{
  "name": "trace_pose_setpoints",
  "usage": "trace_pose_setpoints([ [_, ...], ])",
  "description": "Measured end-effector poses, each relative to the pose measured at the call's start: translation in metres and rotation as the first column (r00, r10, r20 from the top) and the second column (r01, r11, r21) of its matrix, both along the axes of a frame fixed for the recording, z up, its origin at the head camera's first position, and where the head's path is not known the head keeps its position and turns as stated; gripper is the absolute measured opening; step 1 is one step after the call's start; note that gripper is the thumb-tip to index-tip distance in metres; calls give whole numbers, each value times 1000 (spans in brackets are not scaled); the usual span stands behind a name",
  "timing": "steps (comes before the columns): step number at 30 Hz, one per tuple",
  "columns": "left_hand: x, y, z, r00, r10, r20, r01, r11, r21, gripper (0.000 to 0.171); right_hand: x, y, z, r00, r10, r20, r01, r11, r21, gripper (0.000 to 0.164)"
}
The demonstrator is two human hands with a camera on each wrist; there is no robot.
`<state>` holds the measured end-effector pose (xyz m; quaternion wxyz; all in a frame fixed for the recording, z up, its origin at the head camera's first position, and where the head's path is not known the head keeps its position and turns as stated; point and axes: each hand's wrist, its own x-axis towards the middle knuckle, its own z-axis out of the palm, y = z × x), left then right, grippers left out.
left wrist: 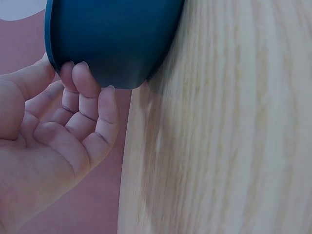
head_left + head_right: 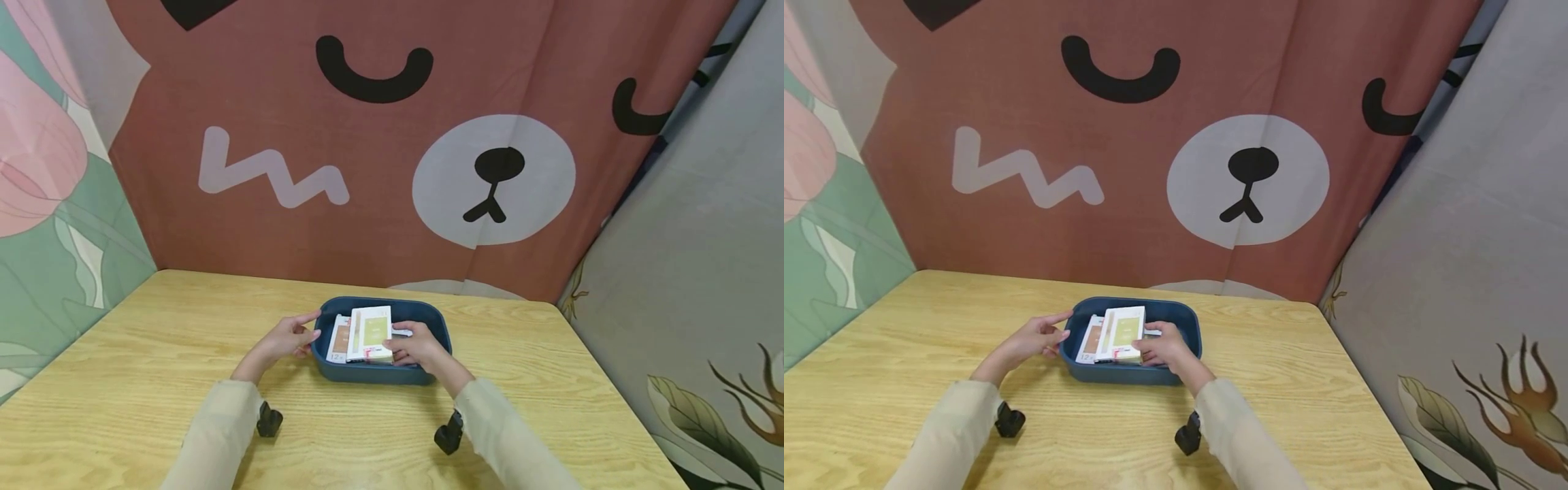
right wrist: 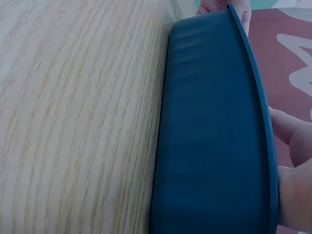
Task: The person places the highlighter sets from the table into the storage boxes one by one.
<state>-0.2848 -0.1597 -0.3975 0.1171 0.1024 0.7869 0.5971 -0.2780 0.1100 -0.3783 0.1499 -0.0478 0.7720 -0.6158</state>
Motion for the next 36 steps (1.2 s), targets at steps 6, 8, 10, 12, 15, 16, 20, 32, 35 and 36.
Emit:
trace_pose_setpoints([
  [6, 1, 0, 0, 1000, -5, 1, 5, 1000, 3, 52, -1, -5, -3, 1000, 0, -12, 1, 997, 74, 52],
  [8, 1, 1, 0, 1000, -3, 2, 3, 1000, -3, 52, -1, -7, -3, 1000, 1, -16, 1, 996, 84, 51],
  [10, 1, 1, 0, 1000, 2, 5, -2, 1000, -4, 51, 0, -9, -3, 1000, 5, -21, -3, 995, 95, 50],
  [12, 0, 0, 0, 1000, -4, 1, 4, 1000, -6, 52, 1, -10, -2, 1000, 11, -23, -9, 995, 99, 49],
  [15, 0, 0, -1, 1000, -8, -2, 8, 1000, 1, 52, 1, -12, -1, 999, 20, -25, -18, 995, 102, 49],
  [16, 0, -1, -1, 1000, -11, -2, 11, 1000, 3, 52, 1, -13, -1, 999, 24, -25, -21, 995, 102, 49],
  [20, 0, -1, -2, 1000, -13, 1, 13, 1000, 7, 52, 1, -16, -2, 999, 38, -32, -34, 994, 107, 51],
  [32, 0, -1, -2, 1000, -12, 3, 12, 1000, 1, 52, -1, -25, -2, 997, 77, -25, -72, 986, 152, 50],
  [35, -1, -1, -3, 1000, -3, 7, 3, 1000, -6, 52, -2, -26, -2, 998, 68, -20, -63, 983, 170, 49],
  [36, -1, -1, -3, 1000, 3, 10, -3, 1000, -7, 52, -2, -27, -2, 998, 64, -20, -60, 982, 178, 49],
])
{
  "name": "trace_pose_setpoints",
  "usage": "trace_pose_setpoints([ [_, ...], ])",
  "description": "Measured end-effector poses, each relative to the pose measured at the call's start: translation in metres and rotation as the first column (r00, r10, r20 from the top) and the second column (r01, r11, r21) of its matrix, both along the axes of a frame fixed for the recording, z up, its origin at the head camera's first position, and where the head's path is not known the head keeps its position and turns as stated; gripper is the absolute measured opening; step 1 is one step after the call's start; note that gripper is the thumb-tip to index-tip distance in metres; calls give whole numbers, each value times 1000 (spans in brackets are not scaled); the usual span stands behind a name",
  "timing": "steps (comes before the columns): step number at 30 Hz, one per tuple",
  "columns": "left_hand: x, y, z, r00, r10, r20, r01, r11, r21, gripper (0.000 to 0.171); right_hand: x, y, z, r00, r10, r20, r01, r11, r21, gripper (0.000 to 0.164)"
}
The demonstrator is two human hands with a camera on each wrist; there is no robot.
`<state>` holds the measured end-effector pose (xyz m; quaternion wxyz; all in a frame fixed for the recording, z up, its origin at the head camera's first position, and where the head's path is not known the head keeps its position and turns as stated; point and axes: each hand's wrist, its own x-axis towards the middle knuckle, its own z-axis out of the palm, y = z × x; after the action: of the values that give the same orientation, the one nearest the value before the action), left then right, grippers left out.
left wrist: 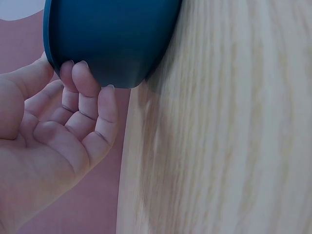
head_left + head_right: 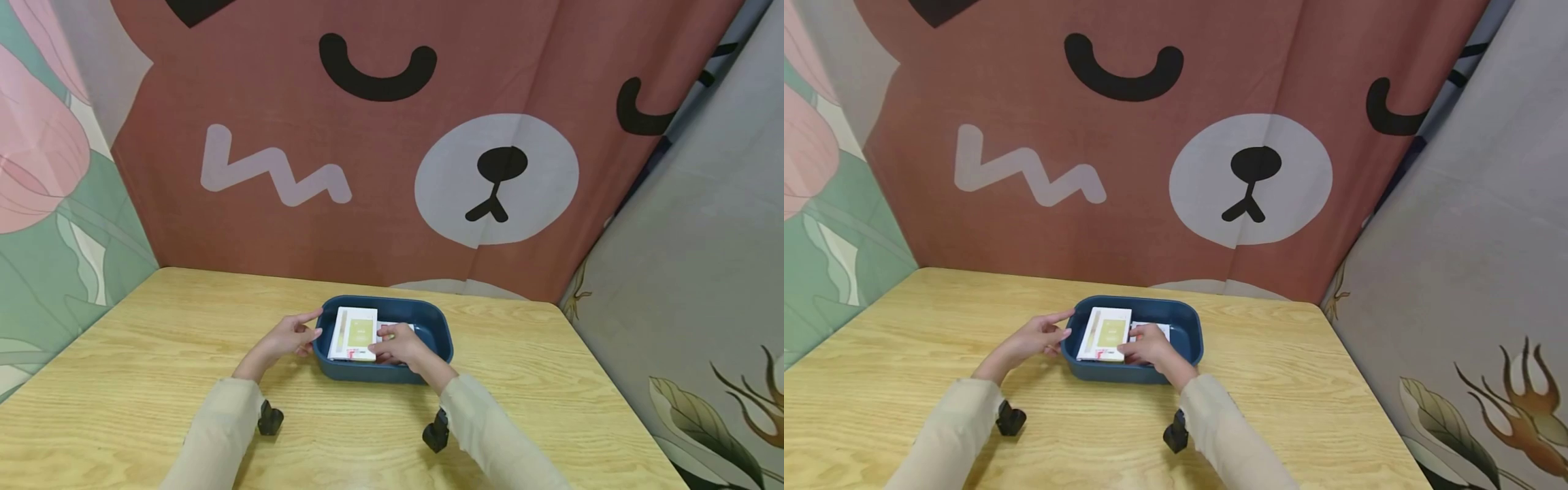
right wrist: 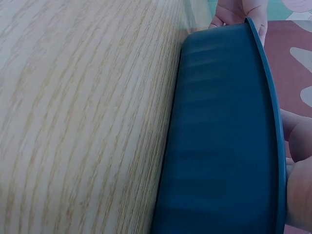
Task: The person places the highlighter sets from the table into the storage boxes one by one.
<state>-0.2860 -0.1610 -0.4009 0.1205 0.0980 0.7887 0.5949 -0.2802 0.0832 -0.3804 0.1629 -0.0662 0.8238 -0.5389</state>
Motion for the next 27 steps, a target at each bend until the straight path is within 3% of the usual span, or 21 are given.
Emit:
trace_pose_setpoints([
  [10, 1, -1, 1, 1000, -21, -13, 20, 1000, -13, 53, 3, 0, -1, 998, 27, -61, -21, 996, 92, 39],
  [16, 2, 0, 0, 1000, -15, -10, 15, 1000, -13, 52, 4, 2, -2, 998, 27, -58, -23, 997, 72, 40],
  [21, 2, 0, 1, 999, -25, -20, 25, 1000, -9, 54, 6, 10, 0, 991, 3, -135, 1, 1000, 29, 36],
  [24, 3, 0, 2, 999, -26, -24, 26, 1000, -17, 55, 8, 18, 3, 973, -6, -231, 14, 999, 32, 32],
  [27, 7, 3, 6, 998, -13, -57, 10, 998, -68, 53, 12, 29, 6, 926, -10, -377, 48, 995, 91, 28],
])
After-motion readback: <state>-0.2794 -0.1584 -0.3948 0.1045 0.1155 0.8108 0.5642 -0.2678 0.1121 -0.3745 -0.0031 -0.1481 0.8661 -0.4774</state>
